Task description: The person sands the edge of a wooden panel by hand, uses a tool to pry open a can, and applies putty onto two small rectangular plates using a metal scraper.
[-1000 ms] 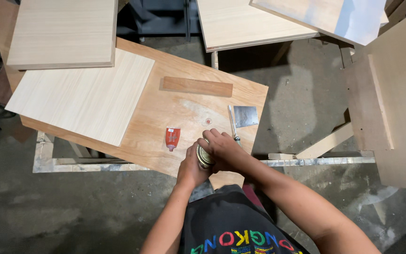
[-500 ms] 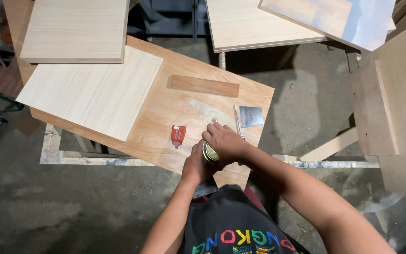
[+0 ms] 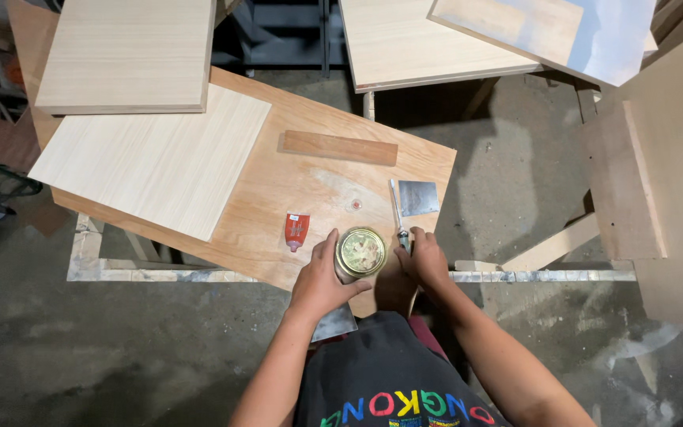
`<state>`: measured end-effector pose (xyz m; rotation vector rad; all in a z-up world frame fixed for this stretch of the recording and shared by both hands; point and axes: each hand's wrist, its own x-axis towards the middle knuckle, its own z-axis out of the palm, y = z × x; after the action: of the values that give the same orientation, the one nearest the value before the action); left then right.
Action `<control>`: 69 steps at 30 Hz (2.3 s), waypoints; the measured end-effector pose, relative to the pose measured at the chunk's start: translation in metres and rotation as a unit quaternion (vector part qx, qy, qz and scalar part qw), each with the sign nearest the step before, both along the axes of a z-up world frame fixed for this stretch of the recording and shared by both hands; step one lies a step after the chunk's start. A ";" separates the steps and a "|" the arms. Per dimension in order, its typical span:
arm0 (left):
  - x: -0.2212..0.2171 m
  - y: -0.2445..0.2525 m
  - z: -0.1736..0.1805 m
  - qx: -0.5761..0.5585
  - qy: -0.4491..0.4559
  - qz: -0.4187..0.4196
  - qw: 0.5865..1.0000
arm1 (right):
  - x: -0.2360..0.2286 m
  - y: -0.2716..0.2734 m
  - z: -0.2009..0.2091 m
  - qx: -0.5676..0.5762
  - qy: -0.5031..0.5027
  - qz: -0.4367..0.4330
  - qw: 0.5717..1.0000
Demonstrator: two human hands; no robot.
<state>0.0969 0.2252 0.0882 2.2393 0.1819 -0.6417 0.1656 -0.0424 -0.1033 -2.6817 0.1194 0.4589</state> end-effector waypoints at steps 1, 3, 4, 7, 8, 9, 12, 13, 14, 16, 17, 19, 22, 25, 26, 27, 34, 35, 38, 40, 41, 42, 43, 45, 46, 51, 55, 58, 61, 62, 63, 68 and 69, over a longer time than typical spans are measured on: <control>0.002 -0.004 0.005 0.000 0.001 -0.001 1.000 | 0.002 -0.004 -0.014 0.000 0.001 -0.001 1.000; 0.005 -0.009 0.015 0.013 -0.046 -0.027 0.998 | 0.004 -0.011 -0.041 0.008 0.008 -0.005 1.000; 0.006 -0.012 0.017 0.013 -0.045 -0.028 0.999 | 0.002 -0.016 -0.041 0.009 0.009 -0.006 1.000; 0.016 -0.019 0.020 0.048 -0.052 -0.077 0.995 | -0.001 -0.036 -0.020 0.040 0.020 -0.035 0.998; 0.020 -0.021 0.020 0.067 -0.051 -0.091 0.992 | -0.005 -0.047 0.000 0.041 0.022 -0.011 0.999; 0.020 -0.024 0.019 0.084 -0.046 -0.106 0.990 | -0.014 -0.059 0.019 0.041 0.028 0.013 0.999; 0.023 -0.027 0.005 0.100 -0.057 -0.108 0.987 | -0.045 -0.086 0.099 0.088 0.039 0.002 0.995; 0.024 -0.027 0.003 0.101 -0.057 -0.112 0.987 | -0.052 -0.088 0.117 0.090 0.040 -0.002 0.995; 0.025 -0.027 0.001 0.103 -0.058 -0.111 0.987 | -0.058 -0.089 0.135 0.108 0.035 -0.007 0.993; 0.024 -0.027 0.002 0.105 -0.057 -0.116 0.986 | -0.072 -0.093 0.151 0.127 0.032 -0.018 0.991; 0.025 -0.027 0.004 0.101 -0.058 -0.114 0.987 | -0.076 -0.096 0.149 0.134 0.029 -0.016 0.990; 0.026 -0.028 0.007 0.098 -0.058 -0.115 0.987 | -0.083 -0.098 0.148 0.141 0.026 -0.018 0.990; 0.026 -0.028 0.008 0.098 -0.056 -0.109 0.988 | -0.087 -0.094 0.151 0.159 0.028 -0.041 0.986; 0.026 -0.028 0.013 0.090 -0.053 -0.106 0.989 | -0.087 -0.093 0.157 0.159 0.036 -0.046 0.986; 0.027 -0.028 0.012 0.090 -0.054 -0.105 0.989 | -0.087 -0.094 0.158 0.160 0.035 -0.047 0.985; 0.027 -0.029 0.012 0.090 -0.055 -0.104 0.989 | -0.087 -0.095 0.159 0.162 0.034 -0.048 0.985; 0.026 -0.029 0.009 0.092 -0.056 -0.102 0.989 | -0.083 -0.094 0.177 0.151 0.029 -0.034 0.988; 0.026 -0.029 0.011 0.094 -0.055 -0.103 0.989 | -0.079 -0.094 0.177 0.127 0.002 0.006 0.992; 0.026 -0.030 0.011 0.097 -0.053 -0.104 0.988 | -0.071 -0.091 0.192 0.094 -0.029 0.060 0.993; 0.027 -0.031 0.010 0.098 -0.053 -0.107 0.988 | -0.064 -0.090 0.204 0.085 -0.034 0.073 0.993; 0.027 -0.031 0.010 0.097 -0.052 -0.103 0.989 | -0.061 -0.089 0.209 0.072 -0.034 0.089 0.993; 0.027 -0.031 0.009 0.095 -0.051 -0.099 0.989 | -0.057 -0.088 0.213 0.058 -0.034 0.106 0.992; 0.028 -0.031 0.006 0.096 -0.052 -0.099 0.989 | -0.053 -0.095 0.202 0.059 -0.035 0.106 0.992; 0.029 -0.031 -0.001 0.099 -0.052 -0.098 0.989 | -0.046 -0.106 0.179 0.102 0.002 0.099 0.990; 0.028 -0.031 0.000 0.100 -0.051 -0.098 0.989 | -0.045 -0.114 0.167 0.103 0.002 0.099 0.990; 0.029 -0.032 -0.002 0.103 -0.058 -0.095 0.989 | -0.055 -0.125 0.126 0.373 0.190 -0.102 0.902; 0.031 -0.034 -0.013 0.110 -0.066 -0.084 0.988 | -0.062 -0.125 0.088 0.434 0.173 -0.124 0.876; 0.029 -0.037 -0.011 0.118 -0.065 -0.075 0.988 | -0.070 -0.137 0.067 0.386 0.108 -0.081 0.913; 0.030 -0.039 0.001 0.114 -0.044 -0.071 0.990 | -0.066 -0.137 0.090 0.315 0.041 -0.047 0.947; 0.032 -0.039 0.001 0.113 -0.048 -0.076 0.989 | -0.064 -0.135 0.102 0.294 0.030 -0.027 0.955; 0.033 -0.040 0.001 0.111 -0.053 -0.082 0.989 | -0.063 -0.135 0.115 0.273 0.018 -0.010 0.962; 0.047 -0.027 -0.047 0.128 -0.129 -0.054 0.982 | -0.066 -0.138 0.147 0.248 0.019 -0.001 0.969; 0.052 -0.019 -0.070 0.140 -0.180 -0.021 0.973 | -0.067 -0.139 0.149 0.248 0.027 -0.006 0.968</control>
<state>0.1484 0.2063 0.0180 2.5927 0.0432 -0.2309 0.0986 -0.1818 0.0458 -2.1782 0.0303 0.4850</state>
